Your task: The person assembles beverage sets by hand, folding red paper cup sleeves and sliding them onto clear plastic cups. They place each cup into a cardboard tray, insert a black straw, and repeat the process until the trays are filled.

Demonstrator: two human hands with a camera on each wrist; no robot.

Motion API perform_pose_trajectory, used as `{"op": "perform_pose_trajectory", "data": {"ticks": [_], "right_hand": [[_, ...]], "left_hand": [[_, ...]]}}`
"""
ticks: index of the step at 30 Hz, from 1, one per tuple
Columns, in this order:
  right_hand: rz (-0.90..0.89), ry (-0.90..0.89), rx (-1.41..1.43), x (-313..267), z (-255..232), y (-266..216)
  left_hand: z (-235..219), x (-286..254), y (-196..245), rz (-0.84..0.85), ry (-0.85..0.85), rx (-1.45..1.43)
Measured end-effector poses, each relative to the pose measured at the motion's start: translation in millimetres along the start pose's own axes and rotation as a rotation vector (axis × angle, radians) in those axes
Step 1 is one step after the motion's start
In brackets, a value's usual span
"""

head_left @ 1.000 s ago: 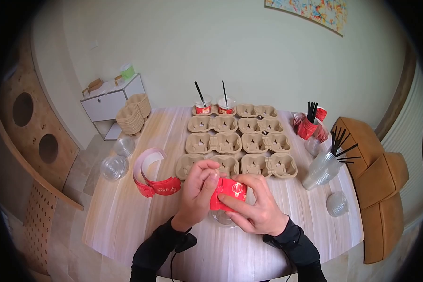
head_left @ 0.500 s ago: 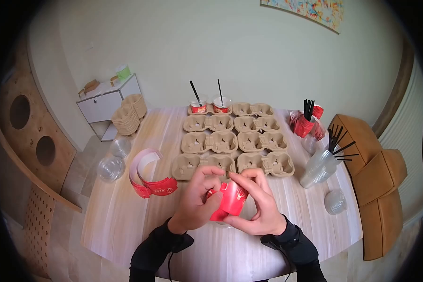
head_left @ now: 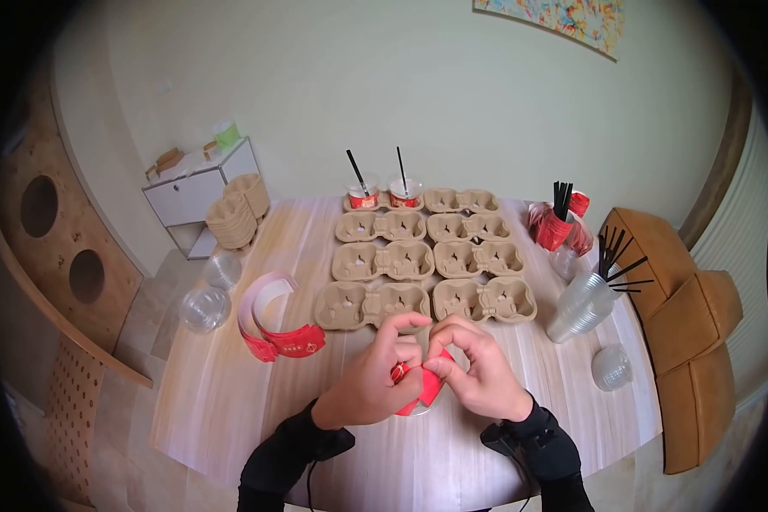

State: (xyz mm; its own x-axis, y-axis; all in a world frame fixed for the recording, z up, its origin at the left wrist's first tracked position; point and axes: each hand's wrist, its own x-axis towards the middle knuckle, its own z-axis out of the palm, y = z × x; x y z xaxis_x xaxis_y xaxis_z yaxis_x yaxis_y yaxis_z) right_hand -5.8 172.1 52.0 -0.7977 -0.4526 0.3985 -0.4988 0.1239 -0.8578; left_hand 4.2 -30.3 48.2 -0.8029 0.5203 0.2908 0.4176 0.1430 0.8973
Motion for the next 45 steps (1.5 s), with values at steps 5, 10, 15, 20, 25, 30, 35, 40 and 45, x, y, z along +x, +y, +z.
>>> {"op": "perform_pose_trajectory", "data": {"ticks": [5, 10, 15, 20, 25, 30, 35, 40, 45], "right_hand": [[-0.379, 0.073, -0.155, 3.1, 11.7, -1.3], [-0.509, 0.071, -0.186, 0.5, 15.8, 1.0], [-0.516, 0.104, -0.168, 3.2, 10.4, -0.4], [-0.543, -0.016, -0.207, 3.2, 1.8, -3.8], [-0.699, -0.011, -0.465, 3.1, 2.8, -8.0], [-0.602, -0.006, -0.344, 0.3, -1.6, 2.3], [-0.29, 0.13, 0.036, 0.8, -21.3, -1.1], [-0.356, -0.723, 0.329, -5.2, -41.2, -30.3], [-0.177, -0.083, -0.07, -7.2, -28.1, -36.5]], "left_hand": [[-5.1, -9.2, -7.0, -0.085, -0.02, -0.201], [-20.5, -4.0, -3.4, 0.004, -0.23, -0.219], [-13.5, -3.4, 0.5, -0.025, -0.195, -0.314], [-15.6, -5.9, 11.5, -0.081, -0.225, -0.344], [-13.6, -1.0, 16.5, -0.194, -0.227, -0.447], [-23.9, -3.0, 9.4, -0.187, -0.31, -0.339], [-29.8, -5.4, 4.2, -0.16, -0.117, -0.266], [-39.5, -1.1, -2.3, -0.038, 0.085, -0.26], [-25.7, 1.4, -6.0, -0.064, 0.145, -0.571]]}}
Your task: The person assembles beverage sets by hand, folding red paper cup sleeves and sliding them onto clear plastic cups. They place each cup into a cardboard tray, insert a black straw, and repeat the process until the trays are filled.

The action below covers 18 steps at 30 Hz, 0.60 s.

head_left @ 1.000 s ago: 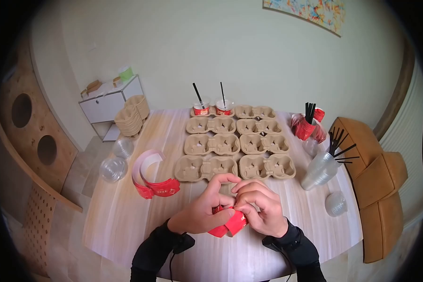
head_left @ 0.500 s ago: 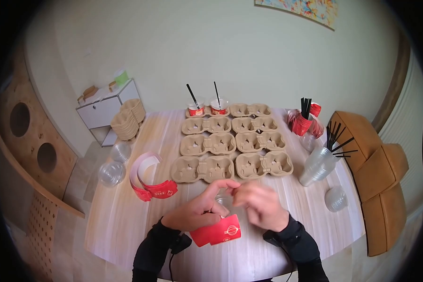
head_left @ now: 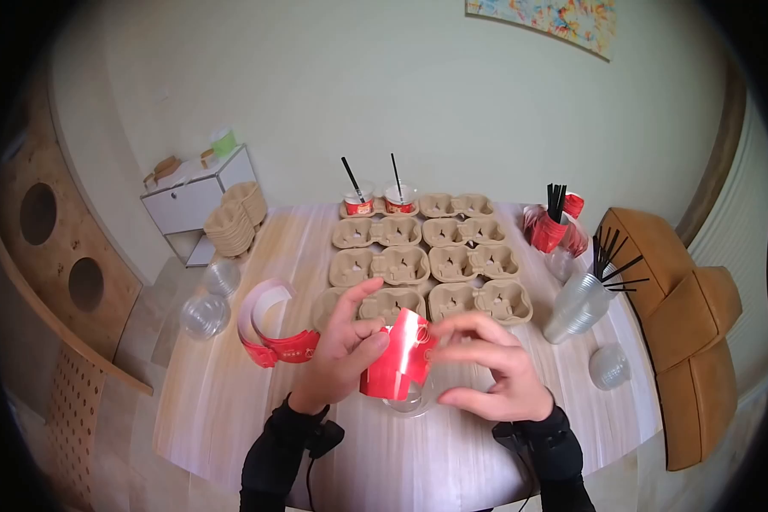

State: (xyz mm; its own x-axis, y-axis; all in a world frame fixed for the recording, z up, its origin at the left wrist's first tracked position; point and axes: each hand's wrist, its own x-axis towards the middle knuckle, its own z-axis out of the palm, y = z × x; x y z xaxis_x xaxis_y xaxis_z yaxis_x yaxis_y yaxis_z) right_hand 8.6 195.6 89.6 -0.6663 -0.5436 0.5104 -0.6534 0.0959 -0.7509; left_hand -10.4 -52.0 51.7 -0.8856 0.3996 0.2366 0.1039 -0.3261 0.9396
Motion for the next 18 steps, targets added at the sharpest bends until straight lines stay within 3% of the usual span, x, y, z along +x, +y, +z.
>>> {"op": "perform_pose_trajectory", "data": {"ticks": [6, 12, 14, 18], "right_hand": [[-0.134, 0.1, -0.244, 4.2, 29.7, 28.5], [0.005, 0.088, -0.099, 4.7, 28.1, 33.2], [-0.096, 0.17, -0.157, 6.7, 28.2, 33.3], [-0.171, 0.114, -0.264, 8.5, 19.7, 26.2]], "left_hand": [[8.4, 1.6, -8.5, 0.074, 0.06, 0.088], [-5.2, 2.6, -20.5, 0.108, 0.061, 0.212], [-2.4, 3.0, -16.5, 0.117, -0.102, -0.333], [-8.3, 5.6, -16.7, 0.148, -0.023, -0.152]]}}
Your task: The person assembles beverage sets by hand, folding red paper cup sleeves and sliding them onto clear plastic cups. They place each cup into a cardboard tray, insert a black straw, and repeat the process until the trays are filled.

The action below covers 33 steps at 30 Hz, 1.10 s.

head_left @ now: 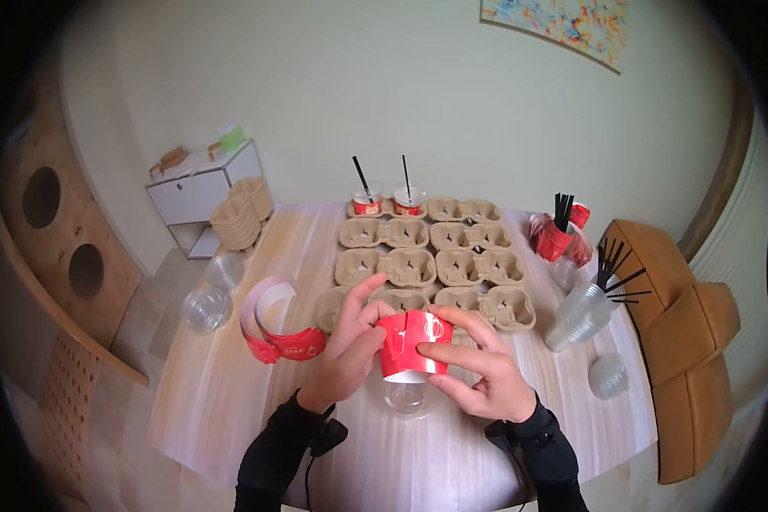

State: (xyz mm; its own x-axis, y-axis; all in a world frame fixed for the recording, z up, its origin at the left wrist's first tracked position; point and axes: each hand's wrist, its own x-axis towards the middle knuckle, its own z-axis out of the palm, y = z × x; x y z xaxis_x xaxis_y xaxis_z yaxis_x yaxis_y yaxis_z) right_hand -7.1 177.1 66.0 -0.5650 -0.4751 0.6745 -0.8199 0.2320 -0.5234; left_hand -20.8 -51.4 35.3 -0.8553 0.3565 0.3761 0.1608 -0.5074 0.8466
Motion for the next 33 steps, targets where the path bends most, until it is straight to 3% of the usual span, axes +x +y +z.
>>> {"op": "perform_pose_trajectory", "data": {"ticks": [8, 15, 29, 33], "right_hand": [[-0.061, -0.063, -0.191, 2.0, -11.7, -1.1], [-0.066, -0.086, -0.11, 0.6, -7.1, 0.8], [-0.103, 0.05, -0.009, -1.7, -8.2, 1.1], [-0.118, -0.023, -0.088, 0.2, -7.6, 0.1]], "left_hand": [[-1.3, 4.6, 12.4, 0.025, 0.041, 0.143], [-8.4, 4.0, 9.7, 0.047, 0.006, 0.118], [-2.6, 2.9, 11.0, 0.06, 0.04, 0.081], [-0.2, 2.4, 10.3, 0.05, 0.066, 0.089]]}}
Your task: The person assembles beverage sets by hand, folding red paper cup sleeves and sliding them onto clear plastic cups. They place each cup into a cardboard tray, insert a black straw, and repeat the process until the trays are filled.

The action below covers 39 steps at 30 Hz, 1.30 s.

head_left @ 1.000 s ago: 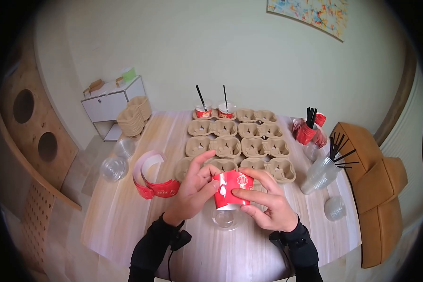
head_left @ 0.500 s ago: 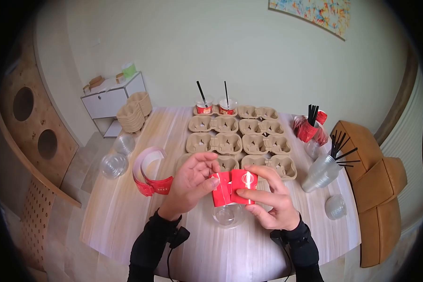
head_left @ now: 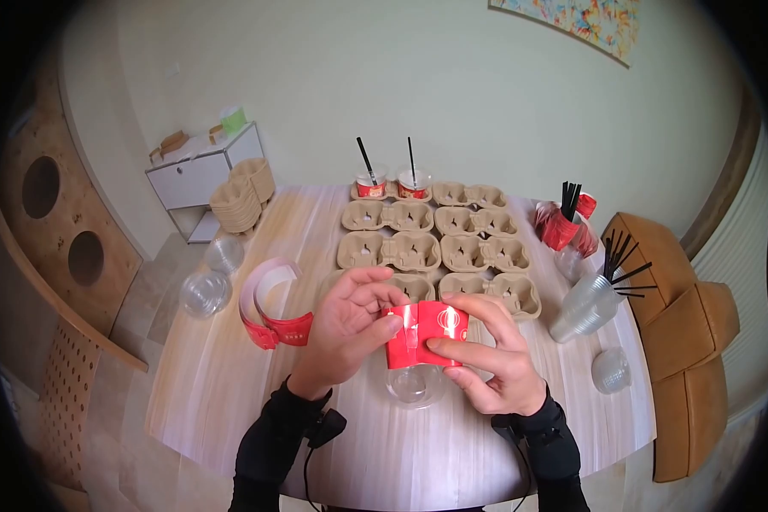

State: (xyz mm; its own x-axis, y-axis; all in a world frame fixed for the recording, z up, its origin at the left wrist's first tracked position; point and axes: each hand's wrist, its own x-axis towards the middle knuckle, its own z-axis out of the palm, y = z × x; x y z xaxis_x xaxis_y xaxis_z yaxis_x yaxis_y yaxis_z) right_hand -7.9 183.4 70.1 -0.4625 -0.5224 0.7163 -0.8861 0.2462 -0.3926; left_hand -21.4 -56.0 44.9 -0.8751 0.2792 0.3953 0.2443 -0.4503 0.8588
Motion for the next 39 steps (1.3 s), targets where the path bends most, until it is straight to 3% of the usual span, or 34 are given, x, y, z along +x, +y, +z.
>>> {"op": "perform_pose_trajectory", "data": {"ticks": [11, 15, 20, 26, 30, 32, 35, 39], "right_hand": [[-0.009, 0.008, -0.071, 0.0, 6.3, 0.8], [0.032, 0.034, -0.033, -2.2, 10.6, 4.2], [0.117, 0.027, 0.232, -6.4, 21.9, 11.6], [0.232, 0.086, 0.572, -17.2, 32.7, 17.9], [0.245, 0.089, 0.567, -16.6, 29.6, 12.3], [0.244, 0.066, 0.462, -15.6, 27.7, 9.8], [0.097, 0.053, 0.23, -8.8, 21.8, 4.7], [0.033, 0.06, 0.134, -7.9, 21.7, 2.8]], "left_hand": [[7.4, 0.4, 1.6, -0.023, 0.089, 0.029], [4.8, 1.7, -5.1, -0.014, 0.035, 0.009], [8.2, -1.9, -9.0, -0.109, -0.074, -0.125], [13.3, -5.5, -7.3, -0.151, -0.151, 0.001], [7.7, -4.4, -7.6, -0.15, -0.226, 0.122], [7.7, -5.7, -1.8, -0.167, -0.306, -0.019], [6.7, -7.5, 5.7, -0.247, -0.211, 0.023], [6.0, -6.0, 4.0, -0.23, -0.188, -0.017]]}}
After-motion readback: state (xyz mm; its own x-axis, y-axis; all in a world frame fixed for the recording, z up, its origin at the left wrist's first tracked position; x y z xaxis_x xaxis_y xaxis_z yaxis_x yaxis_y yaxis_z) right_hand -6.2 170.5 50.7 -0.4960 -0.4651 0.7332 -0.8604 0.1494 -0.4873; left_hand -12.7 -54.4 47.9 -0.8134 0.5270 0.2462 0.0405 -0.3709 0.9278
